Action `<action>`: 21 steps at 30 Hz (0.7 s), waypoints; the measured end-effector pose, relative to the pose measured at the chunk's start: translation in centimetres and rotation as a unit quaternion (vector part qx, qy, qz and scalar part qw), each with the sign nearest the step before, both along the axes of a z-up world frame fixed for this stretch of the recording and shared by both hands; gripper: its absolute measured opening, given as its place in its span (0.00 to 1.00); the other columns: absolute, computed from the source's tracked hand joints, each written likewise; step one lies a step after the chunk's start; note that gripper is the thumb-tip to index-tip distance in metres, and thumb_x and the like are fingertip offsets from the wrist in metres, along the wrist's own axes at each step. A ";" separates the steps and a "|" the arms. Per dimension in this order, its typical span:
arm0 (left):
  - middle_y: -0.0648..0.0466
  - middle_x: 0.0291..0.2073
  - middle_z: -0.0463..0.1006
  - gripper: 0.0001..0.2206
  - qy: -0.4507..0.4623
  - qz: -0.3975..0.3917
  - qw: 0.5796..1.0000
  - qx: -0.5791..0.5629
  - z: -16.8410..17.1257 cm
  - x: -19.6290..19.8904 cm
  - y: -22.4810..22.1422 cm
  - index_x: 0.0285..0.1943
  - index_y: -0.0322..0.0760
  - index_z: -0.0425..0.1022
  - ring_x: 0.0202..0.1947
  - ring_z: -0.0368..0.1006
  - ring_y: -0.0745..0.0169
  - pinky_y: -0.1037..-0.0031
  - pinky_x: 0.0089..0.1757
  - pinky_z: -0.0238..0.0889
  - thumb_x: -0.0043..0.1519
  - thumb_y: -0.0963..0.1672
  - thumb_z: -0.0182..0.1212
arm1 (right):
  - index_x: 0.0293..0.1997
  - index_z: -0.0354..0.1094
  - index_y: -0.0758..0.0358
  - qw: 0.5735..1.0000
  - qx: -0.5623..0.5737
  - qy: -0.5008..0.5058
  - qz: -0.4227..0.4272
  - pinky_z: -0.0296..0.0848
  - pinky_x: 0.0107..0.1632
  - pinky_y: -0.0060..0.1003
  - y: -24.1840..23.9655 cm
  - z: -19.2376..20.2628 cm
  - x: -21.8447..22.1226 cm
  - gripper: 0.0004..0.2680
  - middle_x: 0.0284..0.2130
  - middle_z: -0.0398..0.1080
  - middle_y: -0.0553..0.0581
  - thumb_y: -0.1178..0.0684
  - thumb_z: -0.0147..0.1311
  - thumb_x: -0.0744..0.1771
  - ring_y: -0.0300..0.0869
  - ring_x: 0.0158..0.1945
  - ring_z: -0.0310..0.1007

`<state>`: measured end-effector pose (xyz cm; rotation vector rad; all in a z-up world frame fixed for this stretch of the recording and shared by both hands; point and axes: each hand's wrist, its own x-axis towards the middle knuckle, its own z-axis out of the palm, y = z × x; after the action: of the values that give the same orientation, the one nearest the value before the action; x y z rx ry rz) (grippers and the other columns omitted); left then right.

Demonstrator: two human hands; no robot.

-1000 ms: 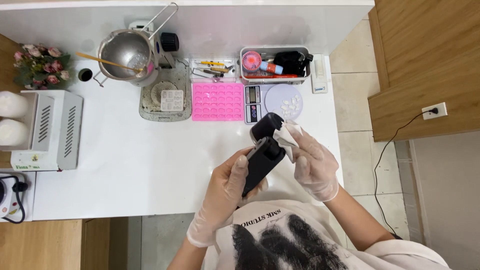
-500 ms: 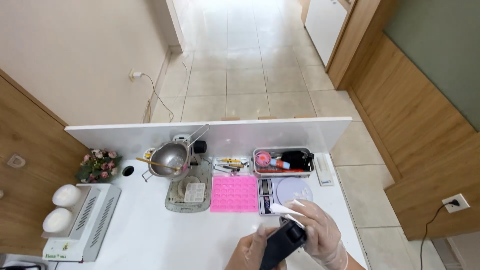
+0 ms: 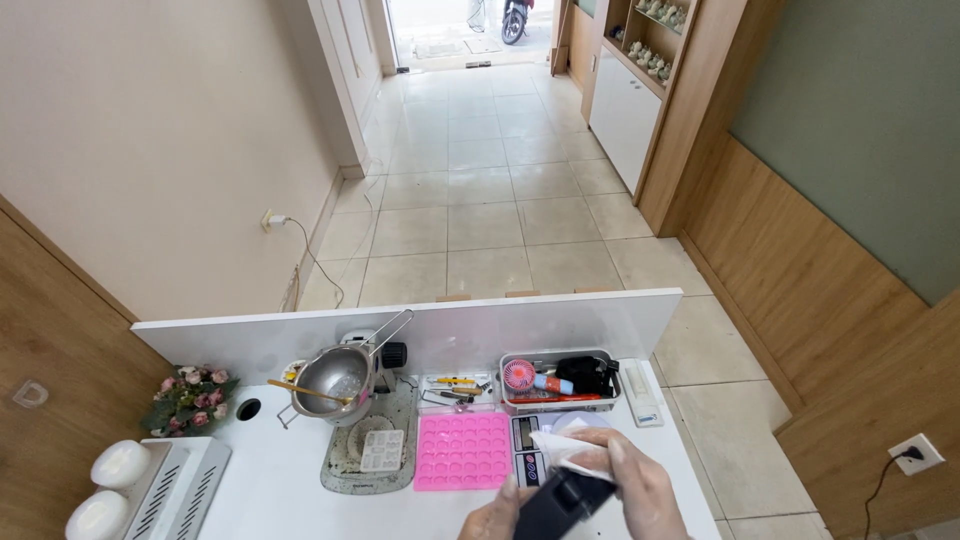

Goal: Cleaning the production surface and equipment with a paper towel.

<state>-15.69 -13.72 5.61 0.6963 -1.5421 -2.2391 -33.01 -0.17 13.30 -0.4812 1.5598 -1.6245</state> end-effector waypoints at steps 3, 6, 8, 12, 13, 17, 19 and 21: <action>0.46 0.21 0.81 0.38 -0.020 -0.037 0.996 0.073 7.0 0.2 -1.0 0.59 0.27 0.80 0.18 0.73 0.66 0.77 0.24 0.64 0.63 0.61 0.40 | 0.51 0.71 0.77 0.973 -0.131 0.177 -0.067 0.75 0.47 0.30 0.2 0.0 1.7 0.20 0.52 0.75 0.63 0.45 0.38 0.70 0.42 0.50 0.80; 0.49 0.21 0.79 0.35 0.015 -0.082 0.995 0.062 13.4 1.2 0.4 0.64 0.31 0.73 0.13 0.65 0.71 0.80 0.18 0.56 0.65 0.60 0.36 | 0.53 0.70 0.77 0.966 -0.153 0.155 -0.141 0.73 0.43 0.30 0.3 0.8 2.6 0.15 0.47 0.74 0.63 0.50 0.45 0.71 0.39 0.45 0.76; 0.50 0.23 0.77 0.32 0.027 -0.083 0.996 0.027 16.2 1.3 1.4 0.67 0.31 0.72 0.17 0.64 0.72 0.80 0.21 0.57 0.69 0.58 0.37 | 0.49 0.72 0.80 0.953 -0.228 -0.003 -0.199 0.66 0.40 0.33 -0.2 1.7 1.8 0.13 0.35 0.64 0.63 0.53 0.49 0.74 0.38 0.35 0.63; 0.50 0.24 0.77 0.30 0.052 -0.074 0.996 0.021 15.9 0.9 2.6 0.68 0.31 0.70 0.17 0.65 0.72 0.80 0.22 0.58 0.69 0.56 0.40 | 0.35 0.67 0.74 0.938 -0.279 0.048 -0.199 0.70 0.47 0.32 -1.0 5.2 3.7 0.12 0.51 0.74 0.62 0.55 0.50 0.75 0.40 0.45 0.70; 0.51 0.24 0.77 0.29 0.064 -0.071 0.995 0.007 15.9 1.0 2.7 0.67 0.30 0.70 0.18 0.64 0.73 0.80 0.22 0.57 0.70 0.55 0.41 | 0.39 0.65 0.68 0.929 -0.310 0.087 -0.180 0.71 0.56 0.34 -1.3 6.2 4.4 0.08 0.52 0.72 0.61 0.55 0.53 0.73 0.41 0.53 0.70; 0.54 0.24 0.77 0.26 0.058 -0.066 0.996 -0.024 16.0 1.5 3.1 0.65 0.31 0.72 0.18 0.64 0.74 0.81 0.23 0.58 0.70 0.54 0.44 | 0.61 0.58 0.53 0.932 -0.279 0.129 -0.191 0.69 0.63 0.39 -1.6 10.0 5.5 0.15 0.48 0.68 0.58 0.57 0.57 0.68 0.45 0.66 0.67; 0.53 0.24 0.77 0.24 0.026 -0.065 0.991 -0.112 15.9 2.0 2.7 0.65 0.33 0.74 0.19 0.65 0.72 0.79 0.24 0.61 0.70 0.53 0.49 | 0.60 0.63 0.60 0.955 -0.234 0.147 -0.109 0.64 0.67 0.38 -0.9 10.9 4.3 0.14 0.57 0.66 0.56 0.58 0.55 0.68 0.43 0.70 0.63; 0.52 0.24 0.77 0.22 -0.008 -0.067 0.978 -0.196 16.1 2.7 2.6 0.65 0.34 0.75 0.20 0.66 0.70 0.77 0.24 0.63 0.69 0.51 0.54 | 0.59 0.68 0.66 0.969 -0.188 0.160 -0.026 0.59 0.72 0.37 -0.4 11.5 3.3 0.13 0.66 0.65 0.54 0.59 0.54 0.67 0.41 0.73 0.59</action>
<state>-13.02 -11.11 21.70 0.5070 -2.0127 -1.9274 -29.67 -0.60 24.77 -0.9531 1.4974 -1.9685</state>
